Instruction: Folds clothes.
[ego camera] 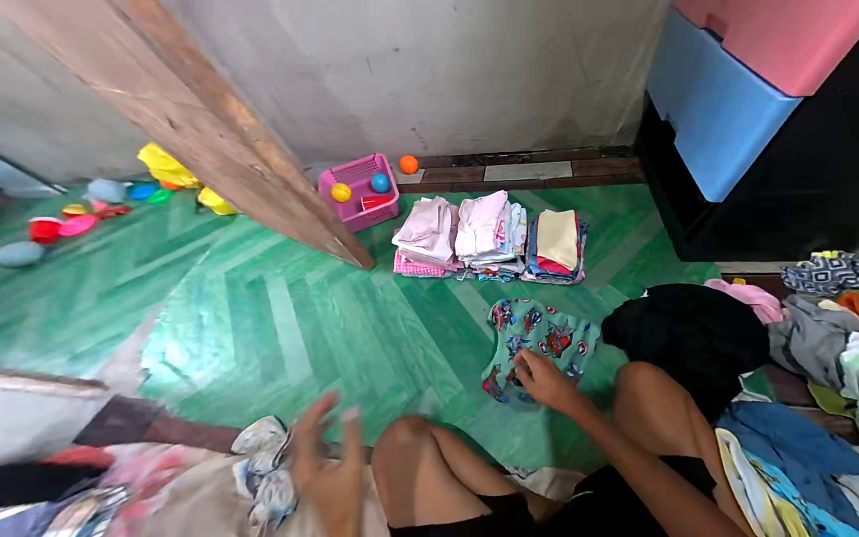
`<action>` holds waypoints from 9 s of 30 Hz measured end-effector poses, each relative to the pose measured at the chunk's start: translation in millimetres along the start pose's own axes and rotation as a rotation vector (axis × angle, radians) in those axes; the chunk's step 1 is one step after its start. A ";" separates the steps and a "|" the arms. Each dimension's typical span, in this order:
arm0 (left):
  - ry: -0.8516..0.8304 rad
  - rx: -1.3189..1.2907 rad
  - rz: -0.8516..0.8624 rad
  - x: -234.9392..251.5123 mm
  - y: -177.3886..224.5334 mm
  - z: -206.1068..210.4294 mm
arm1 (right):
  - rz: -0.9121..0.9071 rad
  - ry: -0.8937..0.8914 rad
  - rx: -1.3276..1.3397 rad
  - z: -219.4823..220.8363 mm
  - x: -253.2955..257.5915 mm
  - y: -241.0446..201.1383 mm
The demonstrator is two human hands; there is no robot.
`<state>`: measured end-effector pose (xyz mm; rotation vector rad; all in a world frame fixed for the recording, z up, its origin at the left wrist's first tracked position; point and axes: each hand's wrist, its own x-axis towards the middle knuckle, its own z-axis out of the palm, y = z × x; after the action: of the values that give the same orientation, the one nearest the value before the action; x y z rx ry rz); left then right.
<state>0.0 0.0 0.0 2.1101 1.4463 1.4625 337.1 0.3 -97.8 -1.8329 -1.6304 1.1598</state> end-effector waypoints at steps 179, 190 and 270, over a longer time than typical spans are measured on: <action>-1.036 -0.199 -0.622 83.7 -105.2 235.0 | 0.056 0.226 -0.174 -64.0 29.0 113.1; -1.352 0.275 -0.457 19.9 -105.6 184.7 | 0.134 -0.151 -0.334 -30.5 -9.9 80.5; -1.176 0.260 -0.441 -49.4 -77.7 215.3 | 0.712 0.020 -0.037 -8.2 -0.4 98.2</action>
<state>123.7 74.1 -184.5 1.9414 1.4028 -0.1918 402.3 -20.0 -168.8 -2.5348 -0.9936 1.3679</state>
